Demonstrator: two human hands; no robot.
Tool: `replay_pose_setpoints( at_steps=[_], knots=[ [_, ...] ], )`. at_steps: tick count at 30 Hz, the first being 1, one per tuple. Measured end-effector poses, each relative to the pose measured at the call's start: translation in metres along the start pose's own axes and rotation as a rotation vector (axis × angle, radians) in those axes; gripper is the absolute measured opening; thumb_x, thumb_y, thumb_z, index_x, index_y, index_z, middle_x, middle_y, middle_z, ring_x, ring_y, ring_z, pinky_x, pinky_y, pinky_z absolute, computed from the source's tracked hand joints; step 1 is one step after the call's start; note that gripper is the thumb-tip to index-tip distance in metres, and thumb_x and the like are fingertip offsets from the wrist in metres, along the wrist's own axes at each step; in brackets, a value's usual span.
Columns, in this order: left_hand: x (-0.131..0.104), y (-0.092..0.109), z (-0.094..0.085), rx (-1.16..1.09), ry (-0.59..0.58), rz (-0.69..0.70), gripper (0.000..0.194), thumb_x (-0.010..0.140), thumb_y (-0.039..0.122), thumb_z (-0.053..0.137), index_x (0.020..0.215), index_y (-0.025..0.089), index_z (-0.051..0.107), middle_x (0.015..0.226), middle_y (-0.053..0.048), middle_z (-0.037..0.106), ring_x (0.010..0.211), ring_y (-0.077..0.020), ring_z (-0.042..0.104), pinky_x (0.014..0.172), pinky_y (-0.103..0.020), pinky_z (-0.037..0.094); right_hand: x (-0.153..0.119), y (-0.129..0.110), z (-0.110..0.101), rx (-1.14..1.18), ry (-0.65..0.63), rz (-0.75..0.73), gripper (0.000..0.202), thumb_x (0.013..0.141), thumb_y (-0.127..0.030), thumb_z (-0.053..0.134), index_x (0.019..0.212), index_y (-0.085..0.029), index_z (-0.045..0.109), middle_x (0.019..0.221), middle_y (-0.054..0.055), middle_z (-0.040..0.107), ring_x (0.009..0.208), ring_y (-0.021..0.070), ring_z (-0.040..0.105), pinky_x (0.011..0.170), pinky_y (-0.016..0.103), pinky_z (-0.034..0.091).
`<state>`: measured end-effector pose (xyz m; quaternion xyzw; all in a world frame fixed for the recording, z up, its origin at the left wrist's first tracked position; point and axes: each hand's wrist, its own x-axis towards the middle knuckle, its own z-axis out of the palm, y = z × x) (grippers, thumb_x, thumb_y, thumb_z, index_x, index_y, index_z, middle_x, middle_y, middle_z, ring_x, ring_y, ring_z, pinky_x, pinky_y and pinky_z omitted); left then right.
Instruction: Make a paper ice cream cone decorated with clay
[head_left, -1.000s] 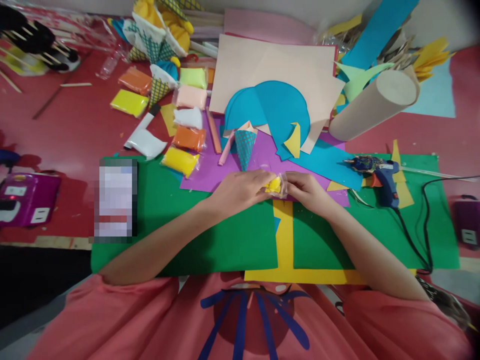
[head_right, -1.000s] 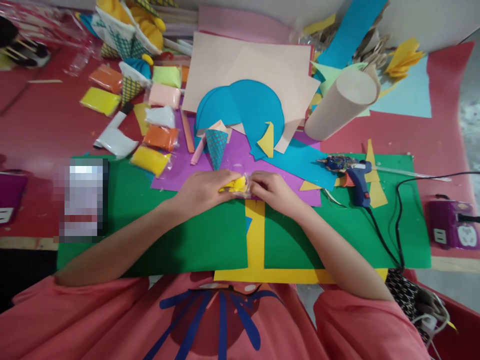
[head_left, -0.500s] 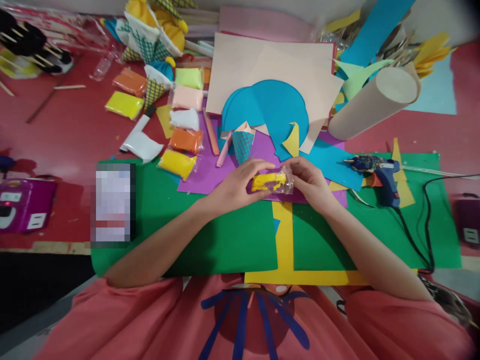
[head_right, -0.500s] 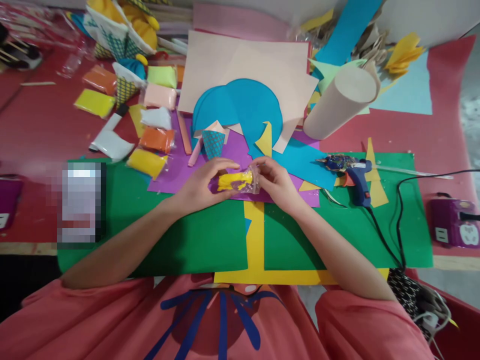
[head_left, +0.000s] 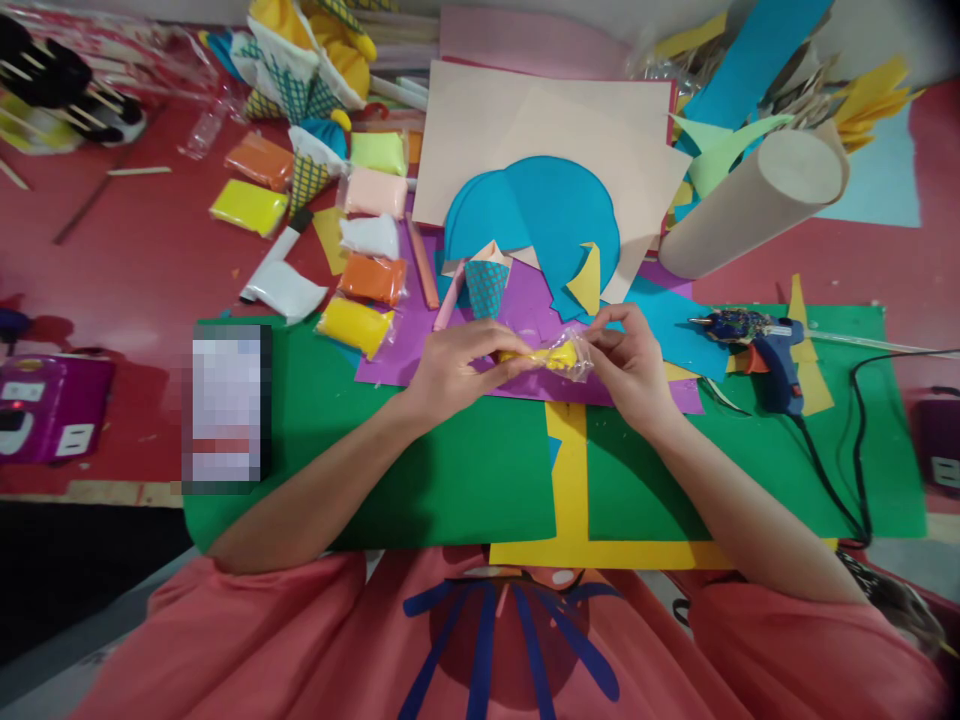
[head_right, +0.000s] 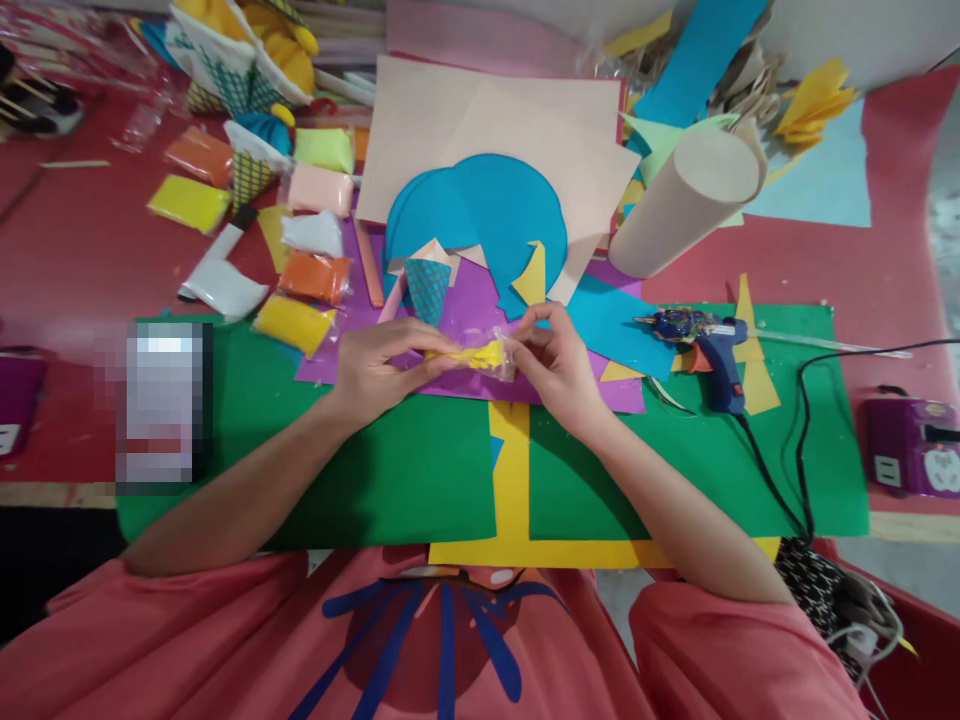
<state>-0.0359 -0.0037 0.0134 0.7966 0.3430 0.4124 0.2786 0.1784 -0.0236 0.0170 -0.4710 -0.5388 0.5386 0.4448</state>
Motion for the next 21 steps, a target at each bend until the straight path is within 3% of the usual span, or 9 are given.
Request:
replay_pose_setpoints(
  at_steps=[3, 5, 7, 11, 17, 21],
  knots=[
    [0.0002, 0.0009, -0.0008, 0.010, 0.002, -0.110, 0.030, 0.091, 0.046, 0.061, 0.084, 0.018, 0.072, 0.081, -0.003, 0.076, 0.074, -0.0119, 0.069, 0.070, -0.023, 0.055, -0.0015, -0.0006, -0.0016, -0.138, 0.018, -0.110, 0.018, 0.090, -0.037, 0.060, 0.083, -0.024, 0.050, 0.084, 0.002, 0.062, 0.078, 0.0146, 0.061, 0.070, 0.031, 0.049],
    [0.0000, 0.0006, 0.0001, 0.014, 0.032, -0.187, 0.031, 0.090, 0.047, 0.061, 0.089, 0.018, 0.071, 0.088, -0.005, 0.075, 0.079, -0.0125, 0.068, 0.069, -0.023, 0.054, -0.0023, -0.0021, -0.0034, -0.254, 0.028, -0.218, 0.020, 0.093, -0.040, 0.054, 0.083, -0.023, 0.058, 0.098, 0.006, 0.063, 0.099, 0.0200, 0.060, 0.089, 0.039, 0.049],
    [-0.0005, 0.0002, 0.0019, 0.004, 0.044, -0.250, 0.032, 0.089, 0.049, 0.062, 0.094, 0.018, 0.069, 0.094, -0.006, 0.074, 0.083, -0.0127, 0.067, 0.069, -0.022, 0.054, -0.0031, -0.0040, -0.0043, -0.366, 0.054, -0.288, 0.021, 0.090, -0.044, 0.059, 0.084, -0.024, 0.062, 0.100, 0.007, 0.061, 0.105, 0.0232, 0.058, 0.094, 0.043, 0.047],
    [-0.0018, -0.0002, 0.0050, -0.056, 0.004, -0.296, 0.035, 0.089, 0.050, 0.061, 0.101, 0.018, 0.066, 0.104, -0.007, 0.070, 0.095, -0.0155, 0.066, 0.076, -0.024, 0.055, -0.0031, -0.0058, -0.0031, -0.414, 0.070, -0.253, 0.022, 0.083, -0.040, 0.070, 0.075, -0.023, 0.060, 0.084, 0.004, 0.057, 0.086, 0.0199, 0.057, 0.076, 0.036, 0.049],
    [0.0001, -0.0001, 0.0024, -0.063, -0.064, -0.215, 0.022, 0.090, 0.033, 0.063, 0.105, 0.018, 0.065, 0.106, -0.008, 0.068, 0.096, -0.0156, 0.065, 0.077, -0.025, 0.055, 0.0003, -0.0043, -0.0034, 0.023, 0.031, 0.031, 0.039, 0.079, -0.054, 0.073, 0.075, -0.021, 0.052, 0.076, -0.002, 0.057, 0.052, 0.0068, 0.044, 0.048, 0.024, 0.038],
    [0.0009, 0.0007, 0.0028, -0.159, -0.100, -0.289, 0.029, 0.088, 0.040, 0.065, 0.109, 0.019, 0.064, 0.114, -0.008, 0.066, 0.101, -0.0166, 0.065, 0.080, -0.027, 0.056, -0.0002, -0.0047, -0.0044, 0.077, -0.025, 0.057, 0.043, 0.081, -0.058, 0.070, 0.079, -0.023, 0.046, 0.071, -0.003, 0.065, 0.039, 0.0046, 0.043, 0.038, 0.022, 0.036]
  ],
)
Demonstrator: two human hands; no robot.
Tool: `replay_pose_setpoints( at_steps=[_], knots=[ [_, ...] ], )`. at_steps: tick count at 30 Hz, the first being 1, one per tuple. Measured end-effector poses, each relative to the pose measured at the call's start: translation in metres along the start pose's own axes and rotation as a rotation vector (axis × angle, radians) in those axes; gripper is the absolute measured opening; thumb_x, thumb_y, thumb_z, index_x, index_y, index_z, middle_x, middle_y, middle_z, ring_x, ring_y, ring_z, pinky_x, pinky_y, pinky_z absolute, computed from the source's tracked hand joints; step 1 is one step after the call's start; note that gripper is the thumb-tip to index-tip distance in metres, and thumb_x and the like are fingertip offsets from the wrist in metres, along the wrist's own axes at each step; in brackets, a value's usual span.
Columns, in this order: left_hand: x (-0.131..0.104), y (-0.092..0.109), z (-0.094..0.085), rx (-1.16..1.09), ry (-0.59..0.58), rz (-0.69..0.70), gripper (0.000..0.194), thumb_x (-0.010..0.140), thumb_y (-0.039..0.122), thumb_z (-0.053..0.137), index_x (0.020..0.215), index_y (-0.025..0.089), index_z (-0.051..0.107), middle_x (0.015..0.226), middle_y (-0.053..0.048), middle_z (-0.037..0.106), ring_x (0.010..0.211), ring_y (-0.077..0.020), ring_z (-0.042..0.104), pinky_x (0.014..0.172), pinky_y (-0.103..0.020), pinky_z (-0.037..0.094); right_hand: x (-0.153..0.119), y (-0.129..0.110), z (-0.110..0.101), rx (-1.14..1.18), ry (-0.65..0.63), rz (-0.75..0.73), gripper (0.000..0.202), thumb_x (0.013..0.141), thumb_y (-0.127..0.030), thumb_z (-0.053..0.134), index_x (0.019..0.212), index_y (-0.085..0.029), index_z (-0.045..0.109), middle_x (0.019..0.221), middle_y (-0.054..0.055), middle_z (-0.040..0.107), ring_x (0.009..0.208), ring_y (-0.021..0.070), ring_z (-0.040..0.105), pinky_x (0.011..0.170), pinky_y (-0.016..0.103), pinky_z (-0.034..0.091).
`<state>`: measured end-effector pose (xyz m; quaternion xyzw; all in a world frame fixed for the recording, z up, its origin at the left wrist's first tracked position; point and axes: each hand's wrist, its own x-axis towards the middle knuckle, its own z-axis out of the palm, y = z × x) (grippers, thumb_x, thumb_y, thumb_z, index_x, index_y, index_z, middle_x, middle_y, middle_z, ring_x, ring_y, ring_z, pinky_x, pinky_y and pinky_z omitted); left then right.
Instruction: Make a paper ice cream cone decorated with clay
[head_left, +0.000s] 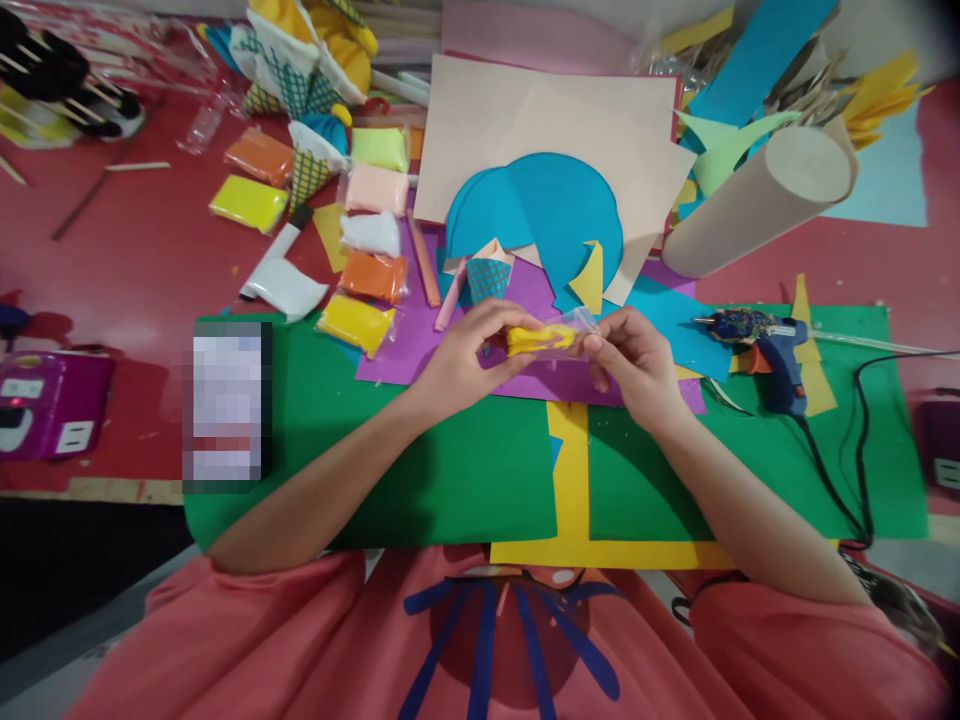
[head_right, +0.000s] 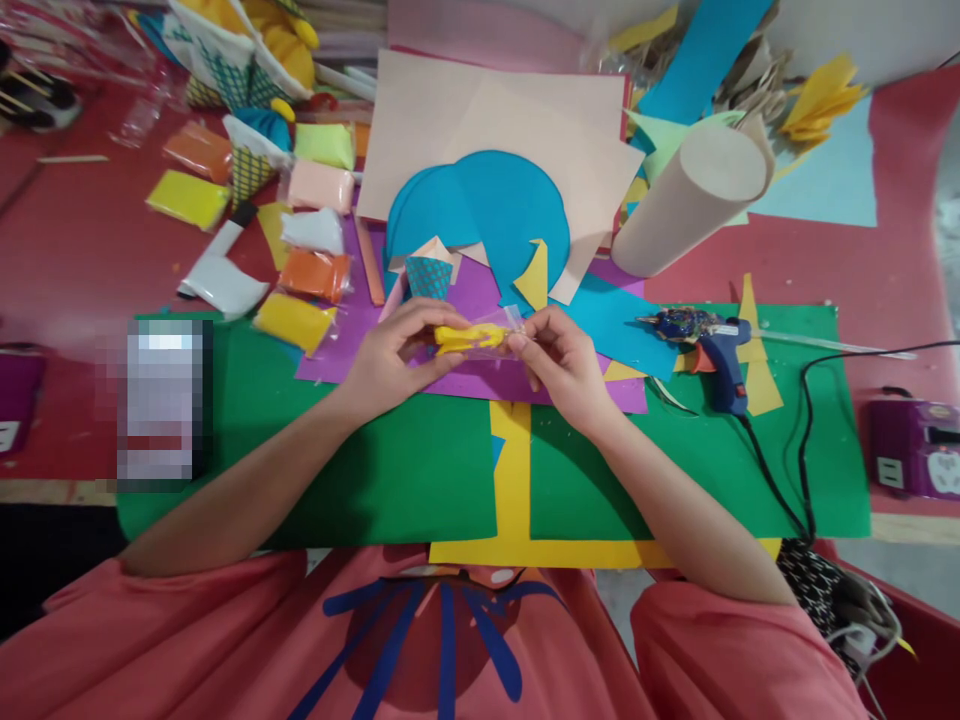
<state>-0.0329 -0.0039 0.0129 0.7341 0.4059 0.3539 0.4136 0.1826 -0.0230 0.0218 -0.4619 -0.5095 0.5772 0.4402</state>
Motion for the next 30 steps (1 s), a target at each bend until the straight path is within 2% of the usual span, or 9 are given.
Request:
replay_pose_setpoints(
  at_steps=[3, 6, 10, 13, 16, 20, 24, 27, 30],
  knots=[
    [-0.001, 0.000, 0.004, -0.201, -0.070, -0.114, 0.043, 0.084, 0.050, 0.067, 0.115, 0.020, 0.061, 0.121, -0.008, 0.066, 0.104, -0.0177, 0.067, 0.083, -0.027, 0.058, -0.001, -0.002, 0.000, -0.015, -0.043, -0.015, 0.041, 0.084, -0.058, 0.066, 0.083, -0.024, 0.043, 0.071, -0.004, 0.068, 0.035, 0.0049, 0.047, 0.035, 0.021, 0.035],
    [-0.002, -0.001, 0.010, -0.305, -0.080, -0.202, 0.046, 0.083, 0.052, 0.067, 0.115, 0.019, 0.059, 0.112, -0.008, 0.070, 0.092, -0.0161, 0.070, 0.076, -0.026, 0.059, -0.002, -0.004, 0.001, -0.034, -0.102, 0.024, 0.040, 0.086, -0.058, 0.063, 0.083, -0.024, 0.041, 0.071, -0.004, 0.069, 0.035, 0.0046, 0.049, 0.036, 0.020, 0.039],
    [-0.003, -0.003, 0.013, -0.209, 0.024, -0.174, 0.040, 0.083, 0.050, 0.068, 0.105, 0.019, 0.058, 0.102, -0.005, 0.069, 0.077, -0.0111, 0.066, 0.062, -0.020, 0.055, -0.004, -0.003, 0.004, -0.036, -0.121, 0.041, 0.040, 0.082, -0.059, 0.067, 0.083, -0.022, 0.049, 0.072, -0.003, 0.065, 0.040, 0.0051, 0.050, 0.037, 0.021, 0.042],
    [-0.003, -0.005, 0.012, -0.162, 0.037, -0.154, 0.038, 0.083, 0.052, 0.067, 0.098, 0.019, 0.056, 0.089, -0.001, 0.066, 0.063, -0.0074, 0.061, 0.052, -0.017, 0.050, -0.005, -0.001, 0.003, -0.080, -0.109, 0.010, 0.036, 0.082, -0.056, 0.068, 0.088, -0.021, 0.062, 0.085, 0.001, 0.066, 0.044, 0.0050, 0.050, 0.039, 0.022, 0.044],
    [-0.004, -0.004, 0.010, -0.114, 0.044, -0.142, 0.037, 0.086, 0.055, 0.062, 0.094, 0.019, 0.057, 0.077, 0.002, 0.064, 0.055, -0.0068, 0.057, 0.050, -0.017, 0.047, -0.005, 0.001, 0.000, -0.181, -0.086, -0.102, 0.027, 0.086, -0.049, 0.066, 0.092, -0.023, 0.071, 0.099, 0.005, 0.066, 0.062, 0.0104, 0.060, 0.049, 0.026, 0.051],
    [-0.003, -0.002, 0.009, 0.005, 0.030, -0.086, 0.037, 0.091, 0.054, 0.055, 0.095, 0.019, 0.062, 0.081, -0.001, 0.070, 0.067, -0.0110, 0.064, 0.059, -0.020, 0.051, -0.005, 0.001, -0.002, -0.306, -0.069, -0.220, 0.018, 0.090, -0.038, 0.062, 0.093, -0.025, 0.074, 0.108, 0.008, 0.068, 0.098, 0.0218, 0.066, 0.071, 0.036, 0.057],
    [-0.004, -0.003, 0.012, -0.093, 0.022, -0.143, 0.036, 0.088, 0.054, 0.059, 0.096, 0.019, 0.061, 0.087, -0.002, 0.071, 0.066, -0.0113, 0.067, 0.059, -0.021, 0.054, -0.005, 0.001, 0.001, -0.352, -0.114, -0.282, 0.019, 0.093, -0.026, 0.054, 0.095, -0.025, 0.073, 0.109, 0.007, 0.072, 0.103, 0.0228, 0.067, 0.085, 0.043, 0.056],
    [-0.005, -0.004, 0.012, -0.121, -0.014, -0.179, 0.040, 0.087, 0.058, 0.059, 0.097, 0.019, 0.062, 0.078, 0.000, 0.069, 0.056, -0.0098, 0.063, 0.051, -0.020, 0.051, -0.006, 0.003, 0.004, -0.340, -0.078, -0.217, 0.018, 0.092, -0.027, 0.054, 0.096, -0.026, 0.072, 0.109, 0.007, 0.073, 0.091, 0.0209, 0.069, 0.070, 0.037, 0.057],
    [-0.005, -0.002, 0.010, -0.031, -0.060, -0.077, 0.041, 0.091, 0.056, 0.055, 0.100, 0.018, 0.068, 0.084, -0.004, 0.070, 0.073, -0.0133, 0.068, 0.066, -0.023, 0.055, -0.006, 0.007, 0.004, -0.313, -0.005, -0.172, 0.014, 0.088, -0.033, 0.062, 0.091, -0.025, 0.072, 0.101, 0.007, 0.072, 0.081, 0.0193, 0.068, 0.056, 0.031, 0.053]
  ],
)
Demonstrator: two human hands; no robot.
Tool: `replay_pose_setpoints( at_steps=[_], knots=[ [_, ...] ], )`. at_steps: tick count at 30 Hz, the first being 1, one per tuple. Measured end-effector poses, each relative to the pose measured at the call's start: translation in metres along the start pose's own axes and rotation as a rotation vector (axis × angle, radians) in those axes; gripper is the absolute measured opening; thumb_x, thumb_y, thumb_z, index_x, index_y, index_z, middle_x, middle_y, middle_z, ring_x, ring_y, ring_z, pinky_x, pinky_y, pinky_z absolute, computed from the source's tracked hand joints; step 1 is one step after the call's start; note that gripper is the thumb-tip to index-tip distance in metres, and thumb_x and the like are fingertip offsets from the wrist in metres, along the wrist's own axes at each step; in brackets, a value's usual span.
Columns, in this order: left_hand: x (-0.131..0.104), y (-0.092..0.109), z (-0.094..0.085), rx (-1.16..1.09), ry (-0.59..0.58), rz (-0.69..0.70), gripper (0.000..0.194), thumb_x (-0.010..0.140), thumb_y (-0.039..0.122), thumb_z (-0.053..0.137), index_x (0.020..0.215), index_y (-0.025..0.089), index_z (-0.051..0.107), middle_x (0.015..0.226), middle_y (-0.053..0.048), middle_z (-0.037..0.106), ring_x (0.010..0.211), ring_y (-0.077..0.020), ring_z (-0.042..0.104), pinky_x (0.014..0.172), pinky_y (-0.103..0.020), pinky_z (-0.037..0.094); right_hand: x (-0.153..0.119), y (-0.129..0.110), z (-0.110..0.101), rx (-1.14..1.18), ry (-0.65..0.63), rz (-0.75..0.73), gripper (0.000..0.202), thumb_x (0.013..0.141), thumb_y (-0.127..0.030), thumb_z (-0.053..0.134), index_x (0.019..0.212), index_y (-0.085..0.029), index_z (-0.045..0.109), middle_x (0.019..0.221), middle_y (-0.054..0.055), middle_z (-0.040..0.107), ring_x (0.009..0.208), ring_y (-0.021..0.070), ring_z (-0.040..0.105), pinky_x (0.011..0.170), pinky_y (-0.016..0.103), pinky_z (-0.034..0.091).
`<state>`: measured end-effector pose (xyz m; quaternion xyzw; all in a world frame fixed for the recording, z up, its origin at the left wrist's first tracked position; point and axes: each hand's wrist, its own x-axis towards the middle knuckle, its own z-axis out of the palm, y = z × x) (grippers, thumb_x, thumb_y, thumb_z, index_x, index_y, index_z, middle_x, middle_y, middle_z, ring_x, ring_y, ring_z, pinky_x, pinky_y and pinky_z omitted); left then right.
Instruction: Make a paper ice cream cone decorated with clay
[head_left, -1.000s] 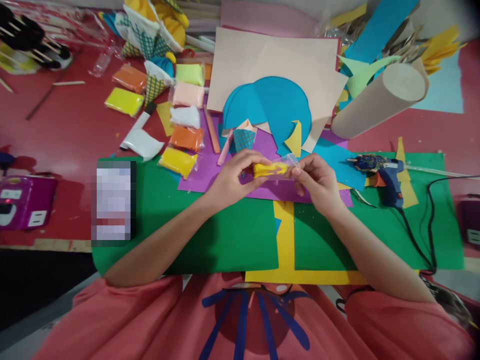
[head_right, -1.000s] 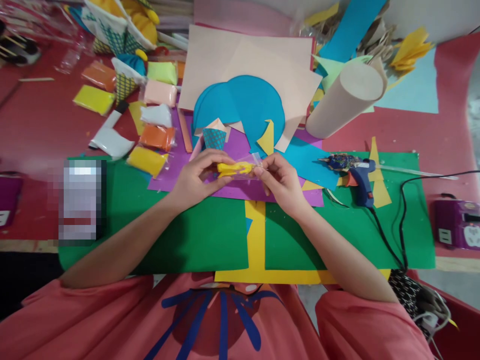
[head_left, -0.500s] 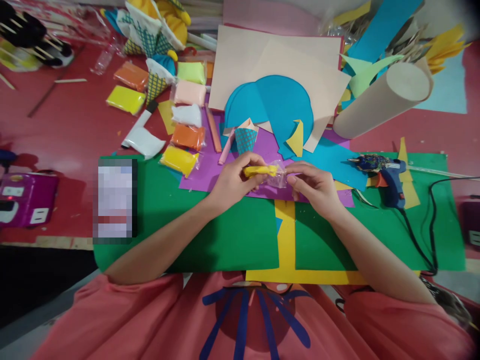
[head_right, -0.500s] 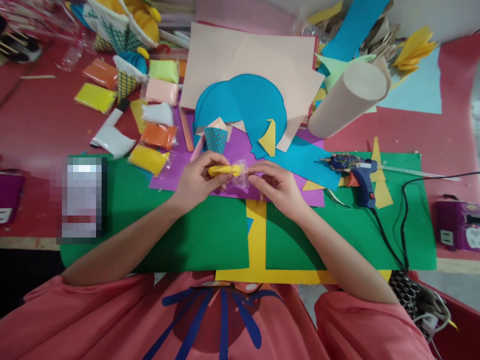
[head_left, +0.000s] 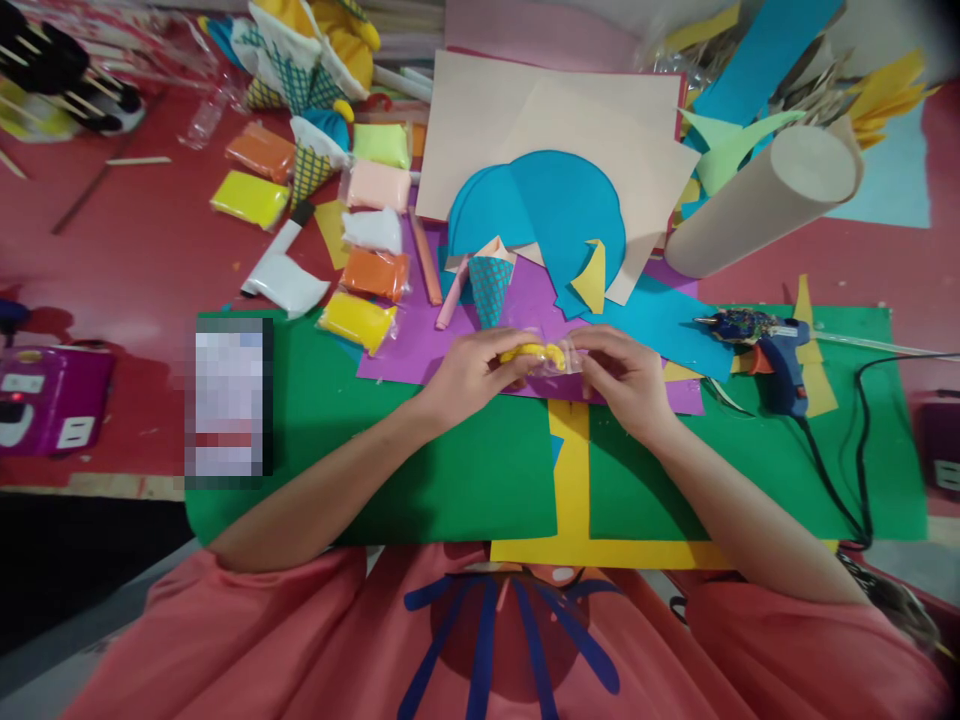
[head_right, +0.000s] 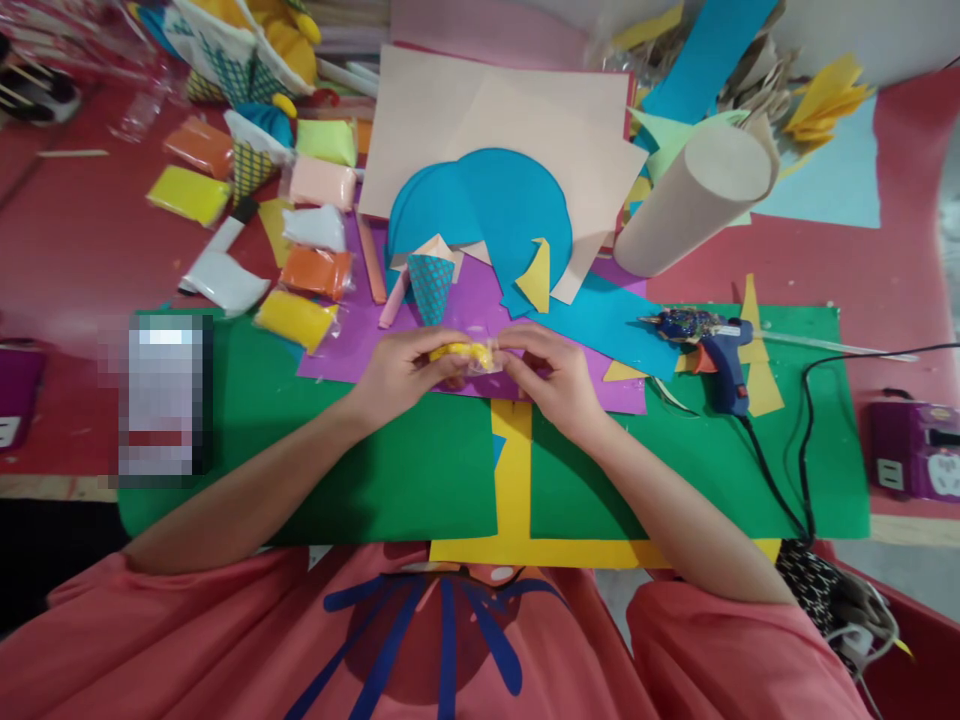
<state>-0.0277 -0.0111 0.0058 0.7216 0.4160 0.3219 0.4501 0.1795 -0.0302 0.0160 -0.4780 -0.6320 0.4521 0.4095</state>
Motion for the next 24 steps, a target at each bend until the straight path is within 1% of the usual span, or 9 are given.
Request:
replay_pose_setpoints(
  at_steps=[2, 4, 7, 10, 12, 15, 17, 20, 24],
  knots=[
    [0.0008, 0.0017, -0.0020, 0.057, -0.003, 0.062, 0.038, 0.092, 0.052, 0.056, 0.104, 0.018, 0.070, 0.101, -0.007, 0.069, 0.093, -0.0162, 0.068, 0.079, -0.026, 0.057, 0.0009, 0.0019, -0.0007, 0.030, 0.039, 0.021, 0.014, 0.086, -0.035, 0.064, 0.088, -0.024, 0.072, 0.098, 0.006, 0.071, 0.069, 0.0157, 0.065, 0.049, 0.028, 0.050],
    [0.0019, 0.0025, -0.0034, 0.054, 0.018, 0.058, 0.038, 0.091, 0.048, 0.058, 0.113, 0.019, 0.067, 0.114, -0.009, 0.065, 0.103, -0.0167, 0.066, 0.081, -0.026, 0.057, 0.0021, 0.0027, -0.0018, 0.069, 0.067, 0.064, 0.016, 0.085, -0.037, 0.067, 0.088, -0.023, 0.072, 0.097, 0.006, 0.070, 0.055, 0.0100, 0.058, 0.043, 0.025, 0.047],
    [0.0028, 0.0010, -0.0036, -0.023, 0.105, 0.010, 0.044, 0.087, 0.051, 0.063, 0.118, 0.019, 0.061, 0.111, -0.008, 0.066, 0.096, -0.0145, 0.067, 0.074, -0.023, 0.057, 0.0033, 0.0024, -0.0025, 0.113, 0.082, 0.105, 0.017, 0.083, -0.038, 0.070, 0.087, -0.022, 0.072, 0.095, 0.004, 0.069, 0.047, 0.0064, 0.053, 0.043, 0.025, 0.049],
    [0.0020, -0.0010, -0.0037, -0.025, 0.174, -0.007, 0.046, 0.081, 0.059, 0.066, 0.103, 0.018, 0.062, 0.096, -0.005, 0.070, 0.083, -0.0124, 0.068, 0.066, -0.019, 0.055, 0.0035, 0.0020, -0.0020, 0.150, 0.077, 0.082, 0.015, 0.082, -0.036, 0.071, 0.085, -0.022, 0.074, 0.092, 0.004, 0.068, 0.052, 0.0080, 0.057, 0.045, 0.024, 0.050],
    [0.0005, -0.0008, -0.0051, 0.040, 0.173, 0.004, 0.045, 0.082, 0.060, 0.064, 0.095, 0.017, 0.064, 0.090, -0.004, 0.072, 0.077, -0.0118, 0.067, 0.062, -0.018, 0.053, 0.0033, 0.0023, -0.0014, 0.173, 0.055, 0.084, 0.015, 0.081, -0.035, 0.071, 0.085, -0.021, 0.075, 0.092, 0.005, 0.068, 0.053, 0.0079, 0.057, 0.044, 0.024, 0.050],
    [-0.0015, 0.0006, -0.0075, 0.147, 0.132, 0.083, 0.040, 0.091, 0.055, 0.056, 0.091, 0.017, 0.069, 0.082, -0.003, 0.074, 0.071, -0.0110, 0.068, 0.061, -0.019, 0.050, 0.0028, 0.0027, -0.0006, 0.178, -0.009, 0.110, 0.020, 0.081, -0.038, 0.073, 0.087, -0.020, 0.076, 0.091, 0.005, 0.070, 0.049, 0.0062, 0.054, 0.043, 0.023, 0.047],
    [-0.0018, 0.0010, -0.0073, 0.177, 0.122, 0.140, 0.039, 0.095, 0.051, 0.051, 0.090, 0.017, 0.070, 0.082, -0.003, 0.075, 0.072, -0.0109, 0.068, 0.064, -0.019, 0.050, 0.0024, 0.0024, -0.0001, 0.178, -0.045, 0.132, 0.026, 0.079, -0.043, 0.074, 0.090, -0.019, 0.075, 0.091, 0.005, 0.071, 0.046, 0.0054, 0.052, 0.041, 0.022, 0.046],
    [-0.0011, 0.0002, -0.0035, 0.130, 0.166, 0.133, 0.034, 0.092, 0.050, 0.056, 0.096, 0.018, 0.068, 0.090, -0.004, 0.074, 0.077, -0.0111, 0.067, 0.067, -0.019, 0.051, 0.0016, 0.0008, 0.0004, 0.186, -0.062, 0.164, 0.034, 0.080, -0.048, 0.072, 0.096, -0.018, 0.075, 0.100, 0.007, 0.072, 0.045, 0.0044, 0.052, 0.041, 0.022, 0.047],
    [0.0006, -0.0019, 0.0014, 0.051, 0.147, 0.166, 0.030, 0.090, 0.047, 0.061, 0.102, 0.019, 0.065, 0.097, -0.005, 0.069, 0.086, -0.0129, 0.065, 0.072, -0.022, 0.051, 0.0002, -0.0004, 0.0012, 0.135, -0.056, 0.133, 0.030, 0.083, -0.044, 0.069, 0.099, -0.019, 0.074, 0.105, 0.008, 0.072, 0.048, 0.0052, 0.055, 0.041, 0.021, 0.049]
  ],
)
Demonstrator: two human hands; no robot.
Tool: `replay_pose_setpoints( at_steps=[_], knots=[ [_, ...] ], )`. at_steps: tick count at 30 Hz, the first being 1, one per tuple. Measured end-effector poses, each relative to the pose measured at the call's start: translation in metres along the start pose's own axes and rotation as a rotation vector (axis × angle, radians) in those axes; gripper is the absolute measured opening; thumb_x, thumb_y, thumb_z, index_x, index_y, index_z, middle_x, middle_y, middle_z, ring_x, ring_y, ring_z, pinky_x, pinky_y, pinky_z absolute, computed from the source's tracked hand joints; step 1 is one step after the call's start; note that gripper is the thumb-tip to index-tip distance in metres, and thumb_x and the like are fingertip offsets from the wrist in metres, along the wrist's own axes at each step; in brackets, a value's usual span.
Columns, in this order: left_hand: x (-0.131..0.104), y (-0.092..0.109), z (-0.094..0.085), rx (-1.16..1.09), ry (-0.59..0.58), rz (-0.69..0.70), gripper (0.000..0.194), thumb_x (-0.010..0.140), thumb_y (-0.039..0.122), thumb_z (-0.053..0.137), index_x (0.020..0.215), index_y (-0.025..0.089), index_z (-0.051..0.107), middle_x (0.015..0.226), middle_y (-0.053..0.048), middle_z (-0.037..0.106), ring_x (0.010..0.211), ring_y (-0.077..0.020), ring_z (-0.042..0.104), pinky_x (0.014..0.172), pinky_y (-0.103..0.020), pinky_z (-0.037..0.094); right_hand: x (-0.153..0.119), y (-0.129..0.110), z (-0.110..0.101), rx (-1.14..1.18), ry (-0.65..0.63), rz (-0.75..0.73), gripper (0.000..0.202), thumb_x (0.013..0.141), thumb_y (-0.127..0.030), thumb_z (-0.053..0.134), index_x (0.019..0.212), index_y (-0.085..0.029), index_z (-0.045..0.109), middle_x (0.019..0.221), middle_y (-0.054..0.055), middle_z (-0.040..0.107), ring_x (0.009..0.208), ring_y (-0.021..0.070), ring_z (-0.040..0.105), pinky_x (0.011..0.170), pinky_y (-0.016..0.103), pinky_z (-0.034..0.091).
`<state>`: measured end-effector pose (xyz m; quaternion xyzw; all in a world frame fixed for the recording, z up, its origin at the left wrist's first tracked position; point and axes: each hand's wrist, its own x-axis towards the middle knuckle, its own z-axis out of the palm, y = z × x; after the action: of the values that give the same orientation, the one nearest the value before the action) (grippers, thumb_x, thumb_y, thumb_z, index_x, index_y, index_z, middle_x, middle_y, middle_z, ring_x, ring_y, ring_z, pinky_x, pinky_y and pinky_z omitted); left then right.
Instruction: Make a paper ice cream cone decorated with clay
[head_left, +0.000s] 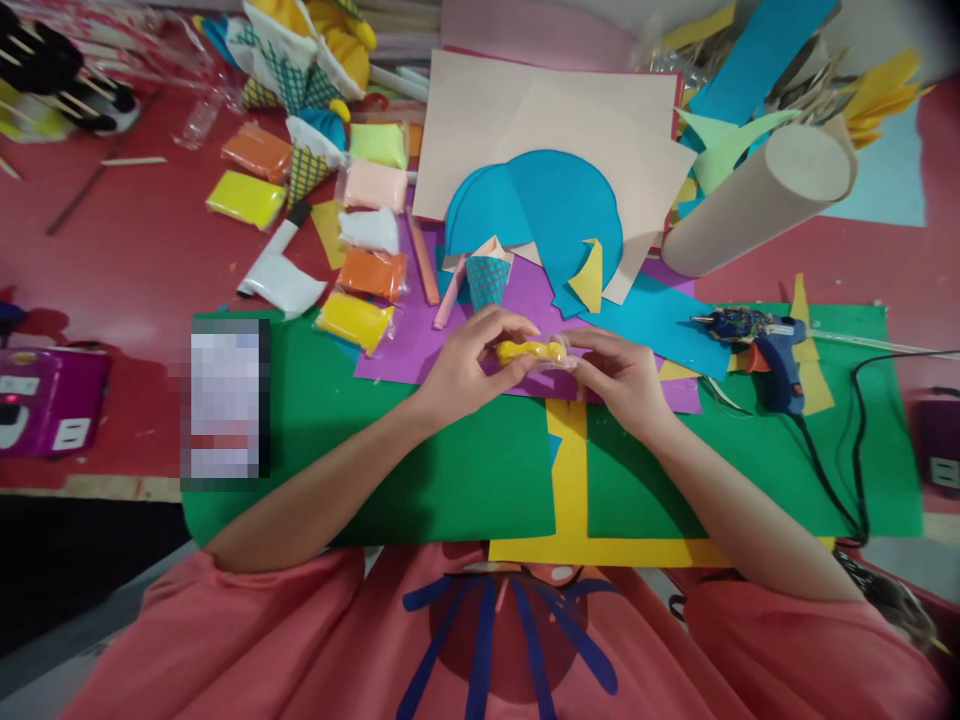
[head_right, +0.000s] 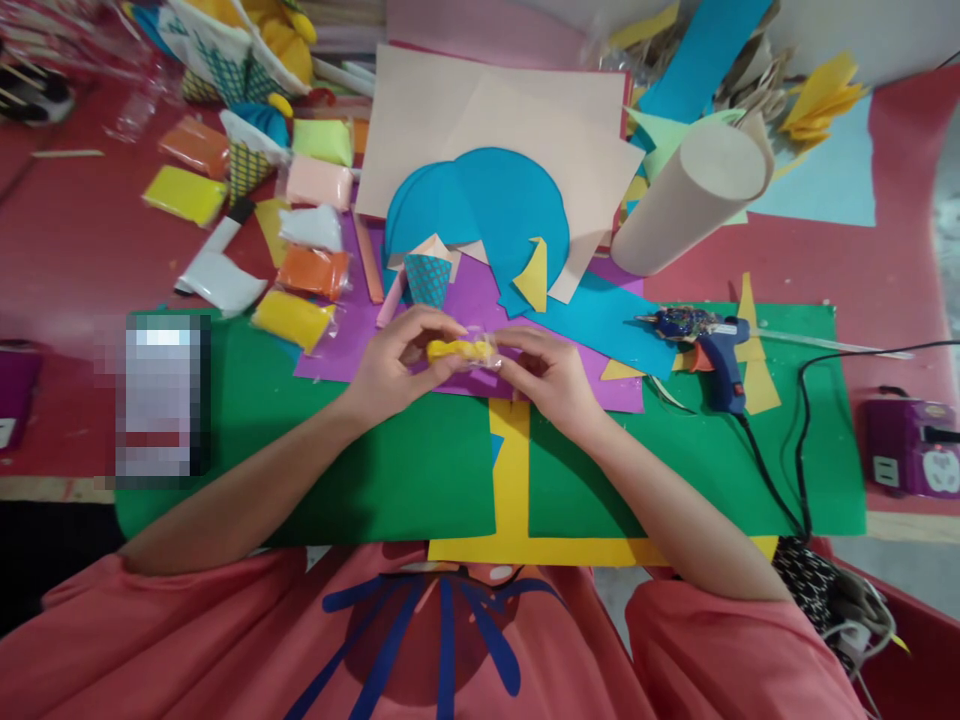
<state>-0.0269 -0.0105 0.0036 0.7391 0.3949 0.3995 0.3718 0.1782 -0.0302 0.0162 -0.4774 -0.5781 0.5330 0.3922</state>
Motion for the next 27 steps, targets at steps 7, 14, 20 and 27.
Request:
replay_pose_setpoints(
  at_steps=[7, 14, 20, 27],
  knots=[
    [0.001, 0.003, 0.003, 0.029, -0.041, 0.119, 0.023, 0.093, 0.041, 0.059, 0.090, 0.019, 0.067, 0.089, -0.003, 0.071, 0.081, -0.0119, 0.065, 0.072, -0.024, 0.049, -0.005, 0.004, 0.007, -0.047, -0.023, -0.046, 0.019, 0.082, -0.030, 0.071, 0.096, -0.018, 0.072, 0.098, 0.006, 0.072, 0.050, 0.0062, 0.055, 0.043, 0.021, 0.046],
    [0.004, 0.002, -0.002, -0.020, 0.033, 0.060, 0.024, 0.090, 0.042, 0.062, 0.087, 0.018, 0.066, 0.084, -0.003, 0.069, 0.078, -0.0116, 0.064, 0.069, -0.023, 0.049, 0.002, -0.003, -0.001, 0.095, 0.121, -0.040, 0.018, 0.079, -0.034, 0.075, 0.083, -0.020, 0.065, 0.079, -0.001, 0.067, 0.042, 0.0045, 0.053, 0.038, 0.019, 0.042],
    [0.008, -0.005, -0.011, 0.065, 0.170, 0.000, 0.023, 0.091, 0.042, 0.059, 0.091, 0.019, 0.064, 0.088, -0.003, 0.069, 0.083, -0.0129, 0.064, 0.074, -0.025, 0.052, 0.010, -0.005, -0.012, 0.302, 0.169, 0.030, 0.027, 0.081, -0.043, 0.074, 0.097, -0.022, 0.067, 0.085, -0.001, 0.072, 0.042, 0.0043, 0.055, 0.042, 0.021, 0.047],
    [0.006, -0.004, -0.010, 0.427, 0.133, 0.159, 0.029, 0.099, 0.040, 0.046, 0.116, 0.024, 0.062, 0.123, -0.007, 0.067, 0.123, -0.0205, 0.059, 0.109, -0.040, 0.044, 0.007, -0.008, -0.007, 0.471, -0.016, 0.194, 0.031, 0.083, -0.045, 0.071, 0.100, -0.019, 0.065, 0.076, -0.003, 0.070, 0.041, 0.0040, 0.056, 0.042, 0.019, 0.045]
  ],
)
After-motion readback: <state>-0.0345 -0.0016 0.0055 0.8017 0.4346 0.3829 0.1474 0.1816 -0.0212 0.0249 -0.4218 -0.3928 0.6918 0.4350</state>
